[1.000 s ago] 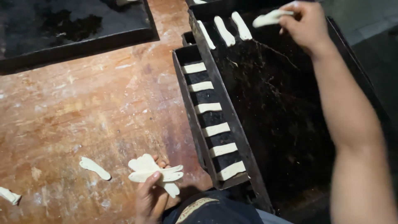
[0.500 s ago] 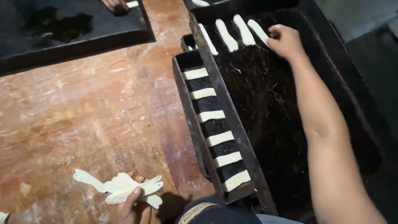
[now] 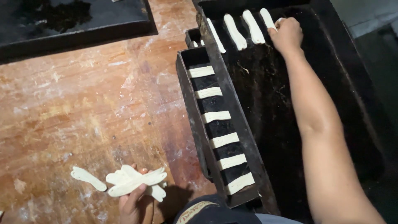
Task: The person picks up cut dough strips from a floured wooden table and places them one at a time into dark baking trays, arranging them in rows. A coworker beside the table cuts dough pieces with a knife while the person continues filling the trays.
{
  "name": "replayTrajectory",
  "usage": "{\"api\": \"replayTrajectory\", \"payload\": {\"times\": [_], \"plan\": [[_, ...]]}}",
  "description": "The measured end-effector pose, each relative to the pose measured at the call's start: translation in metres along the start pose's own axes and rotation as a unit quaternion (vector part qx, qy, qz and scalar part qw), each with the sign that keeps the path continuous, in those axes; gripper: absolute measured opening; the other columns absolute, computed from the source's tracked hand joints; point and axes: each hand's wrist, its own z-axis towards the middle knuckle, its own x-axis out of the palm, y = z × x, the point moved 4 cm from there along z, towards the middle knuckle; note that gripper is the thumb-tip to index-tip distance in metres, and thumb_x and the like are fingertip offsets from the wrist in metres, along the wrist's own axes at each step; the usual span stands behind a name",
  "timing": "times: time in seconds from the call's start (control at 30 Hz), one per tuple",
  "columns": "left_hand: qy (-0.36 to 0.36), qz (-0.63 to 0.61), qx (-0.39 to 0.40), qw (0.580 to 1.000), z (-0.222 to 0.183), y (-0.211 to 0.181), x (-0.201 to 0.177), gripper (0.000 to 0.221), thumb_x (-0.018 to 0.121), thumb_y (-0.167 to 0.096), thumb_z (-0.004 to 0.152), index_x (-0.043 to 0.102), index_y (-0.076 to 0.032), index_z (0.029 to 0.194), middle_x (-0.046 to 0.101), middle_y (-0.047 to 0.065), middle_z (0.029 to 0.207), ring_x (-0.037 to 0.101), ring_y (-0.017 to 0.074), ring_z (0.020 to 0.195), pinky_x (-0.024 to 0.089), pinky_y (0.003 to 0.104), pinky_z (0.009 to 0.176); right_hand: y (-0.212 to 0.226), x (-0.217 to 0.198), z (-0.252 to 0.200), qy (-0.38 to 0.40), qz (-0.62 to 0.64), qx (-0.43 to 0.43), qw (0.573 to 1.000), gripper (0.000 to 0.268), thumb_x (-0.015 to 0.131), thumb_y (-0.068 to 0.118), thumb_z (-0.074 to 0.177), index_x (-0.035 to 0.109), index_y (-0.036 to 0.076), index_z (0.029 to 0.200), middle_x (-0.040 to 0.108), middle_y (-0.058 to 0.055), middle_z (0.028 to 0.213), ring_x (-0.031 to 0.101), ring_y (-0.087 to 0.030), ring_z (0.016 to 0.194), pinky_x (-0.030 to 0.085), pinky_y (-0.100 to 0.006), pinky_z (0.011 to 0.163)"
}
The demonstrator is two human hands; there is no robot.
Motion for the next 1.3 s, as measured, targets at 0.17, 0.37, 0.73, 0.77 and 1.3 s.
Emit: {"api": "replayTrajectory", "payload": {"times": [0.17,0.37,0.73,0.77,1.3], "plan": [[0.037,-0.067,-0.014,0.997,-0.005,0.001,0.046,0.056,0.055,0.002,0.086,0.046,0.002,0.141,0.064,0.024,0.125,0.066,0.0403,0.113,0.054,0.060,0.093,0.037,-0.041,-0.022,-0.032,-0.105,-0.080,0.991,0.030,0.086,0.032,0.085,0.077,0.007,0.100,0.068,-0.019,0.098,0.068,-0.039,0.086,0.054,-0.052,0.073],[0.123,-0.008,-0.036,0.992,0.004,-0.016,0.135,0.040,0.057,0.007,0.094,0.055,0.009,0.133,0.069,0.021,0.119,0.069,0.0344,0.110,0.057,0.046,0.097,0.209,-0.130,-0.138,0.077,0.152,-0.405,0.898,0.014,0.074,0.013,0.103,0.071,0.004,0.114,0.071,-0.012,0.108,0.071,-0.026,0.097,0.058,-0.037,0.086],[0.258,0.113,0.009,0.960,0.028,-0.011,0.246,0.040,0.066,0.003,0.099,0.054,0.005,0.137,0.066,0.011,0.127,0.063,0.0212,0.119,0.051,0.037,0.106,0.230,-0.157,-0.213,0.342,0.326,-0.271,0.838,0.052,0.076,0.015,0.087,0.065,0.006,0.138,0.072,-0.011,0.099,0.075,-0.020,0.086,0.060,-0.030,0.079],[0.271,0.119,0.005,0.955,0.032,-0.016,0.262,0.040,0.066,0.003,0.099,0.054,0.005,0.137,0.066,0.011,0.127,0.063,0.0212,0.119,0.051,0.037,0.106,0.214,-0.157,-0.201,0.330,0.326,-0.263,0.846,0.052,0.076,0.015,0.087,0.065,0.006,0.138,0.072,-0.011,0.099,0.075,-0.020,0.086,0.060,-0.030,0.079],[0.257,0.061,-0.086,0.961,0.059,-0.065,0.393,0.076,0.056,0.007,0.078,0.030,-0.006,0.148,0.055,0.021,0.134,0.059,0.0314,0.126,0.050,0.049,0.110,-0.074,-0.030,-0.004,-0.088,0.321,-0.070,0.940,0.036,0.082,0.018,0.101,0.074,0.005,0.133,0.074,-0.016,0.113,0.074,-0.029,0.098,0.058,-0.038,0.084]]}}
